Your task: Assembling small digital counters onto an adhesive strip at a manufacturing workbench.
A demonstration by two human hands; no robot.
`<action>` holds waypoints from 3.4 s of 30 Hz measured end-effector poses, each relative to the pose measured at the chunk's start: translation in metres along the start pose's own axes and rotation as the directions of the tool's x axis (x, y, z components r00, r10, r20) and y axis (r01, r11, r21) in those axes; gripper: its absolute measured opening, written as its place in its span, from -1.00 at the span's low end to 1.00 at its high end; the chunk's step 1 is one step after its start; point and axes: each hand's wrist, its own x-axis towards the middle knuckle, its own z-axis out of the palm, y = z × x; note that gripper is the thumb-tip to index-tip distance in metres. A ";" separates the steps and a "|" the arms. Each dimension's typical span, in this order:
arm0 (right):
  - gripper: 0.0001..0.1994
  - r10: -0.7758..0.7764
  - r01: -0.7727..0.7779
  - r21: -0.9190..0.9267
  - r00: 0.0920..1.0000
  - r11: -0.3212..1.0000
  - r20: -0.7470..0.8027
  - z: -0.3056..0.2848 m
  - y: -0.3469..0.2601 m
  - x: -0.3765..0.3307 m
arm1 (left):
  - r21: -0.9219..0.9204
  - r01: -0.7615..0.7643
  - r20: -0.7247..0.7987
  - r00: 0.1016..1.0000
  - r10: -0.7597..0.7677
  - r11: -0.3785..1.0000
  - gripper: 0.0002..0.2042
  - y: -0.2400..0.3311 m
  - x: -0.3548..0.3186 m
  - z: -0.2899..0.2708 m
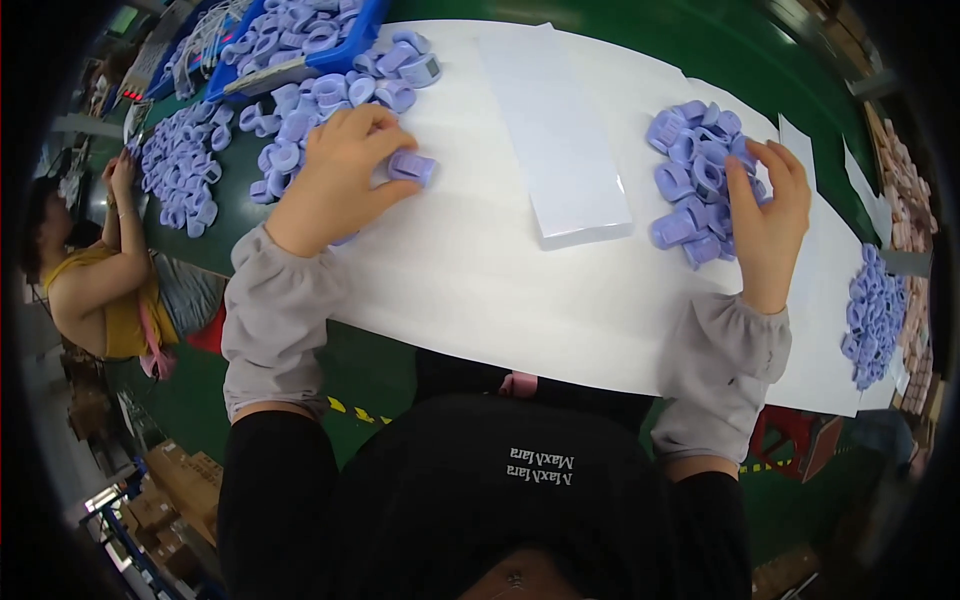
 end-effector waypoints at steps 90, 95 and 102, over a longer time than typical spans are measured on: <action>-0.77 -0.368 0.296 0.269 0.886 0.917 0.280 0.031 -0.066 -0.057 | -0.480 -0.056 -0.108 0.994 0.004 0.876 -0.67 0.072 0.030 0.093; -0.81 -0.421 0.383 0.214 0.890 0.899 0.177 0.038 -0.071 -0.062 | -0.525 0.064 -0.055 0.993 -0.109 0.849 -0.71 0.075 0.034 0.088; -0.87 -0.302 0.220 0.299 0.916 0.929 0.264 0.043 -0.068 -0.057 | -0.665 0.187 0.060 0.978 -0.198 0.724 -0.70 0.070 0.038 0.095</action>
